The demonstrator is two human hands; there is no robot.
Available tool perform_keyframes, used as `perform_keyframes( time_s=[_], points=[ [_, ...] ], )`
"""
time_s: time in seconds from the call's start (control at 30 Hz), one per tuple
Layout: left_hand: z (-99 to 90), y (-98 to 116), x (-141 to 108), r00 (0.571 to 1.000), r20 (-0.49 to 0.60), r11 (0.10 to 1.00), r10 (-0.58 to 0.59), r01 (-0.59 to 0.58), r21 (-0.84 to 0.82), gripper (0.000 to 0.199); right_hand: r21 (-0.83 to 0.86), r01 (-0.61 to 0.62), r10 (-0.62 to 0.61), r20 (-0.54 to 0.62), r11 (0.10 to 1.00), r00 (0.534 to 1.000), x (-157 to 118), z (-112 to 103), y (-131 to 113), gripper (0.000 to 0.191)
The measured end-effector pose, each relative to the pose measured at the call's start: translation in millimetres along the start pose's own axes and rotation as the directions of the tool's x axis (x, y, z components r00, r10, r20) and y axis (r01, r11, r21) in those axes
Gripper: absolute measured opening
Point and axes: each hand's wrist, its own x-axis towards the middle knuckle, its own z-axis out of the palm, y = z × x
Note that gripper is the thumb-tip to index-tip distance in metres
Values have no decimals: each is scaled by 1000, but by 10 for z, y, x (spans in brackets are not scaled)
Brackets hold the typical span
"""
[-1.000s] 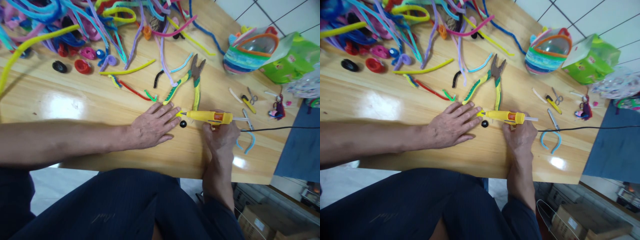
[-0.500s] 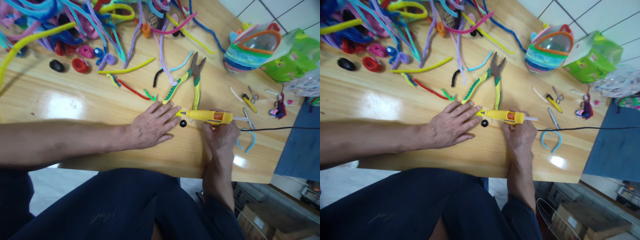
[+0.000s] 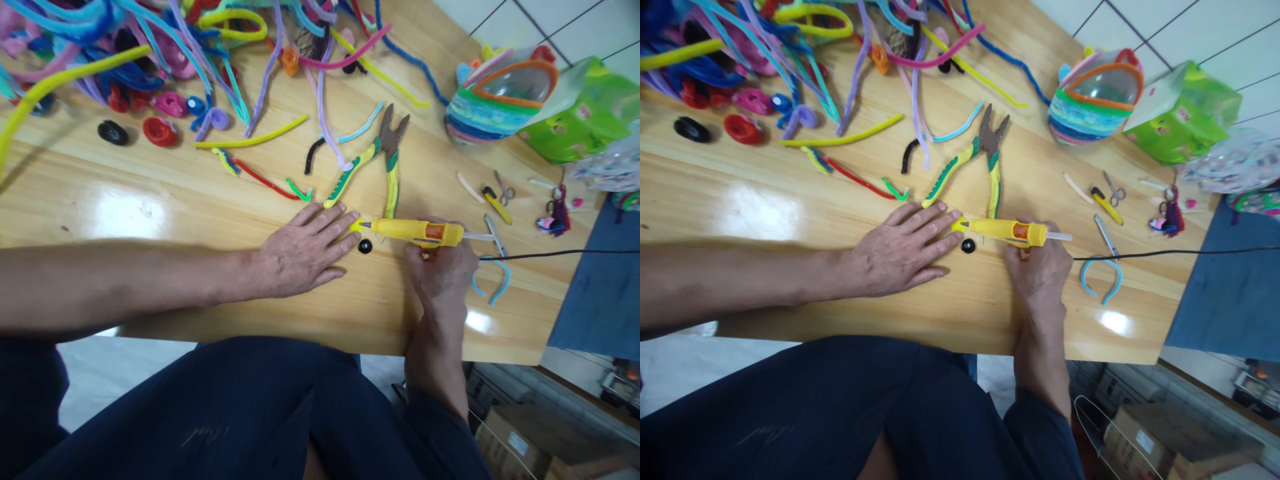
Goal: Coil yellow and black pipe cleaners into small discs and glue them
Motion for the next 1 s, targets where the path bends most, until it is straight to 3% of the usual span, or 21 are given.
perform_keyframes(
  time_s=[0.2, 0.5, 1.0],
  points=[
    [16, -4, -1, 1000, -18, 999, 15, -15, 30, 62, -9, 20, -20, -8, 1000, 1000, -10, 8, 16, 30],
    [37, -10, -11, 997, -71, 998, 41, -37, 57, 62, -8, 119, -119, -116, 993, 986, -14, 61, 89, 28],
    [5, -3, -2, 999, -39, 999, 25, -24, 49, 62, 20, 60, -59, -36, 998, 998, -22, 25, 75, 30]
  ],
)
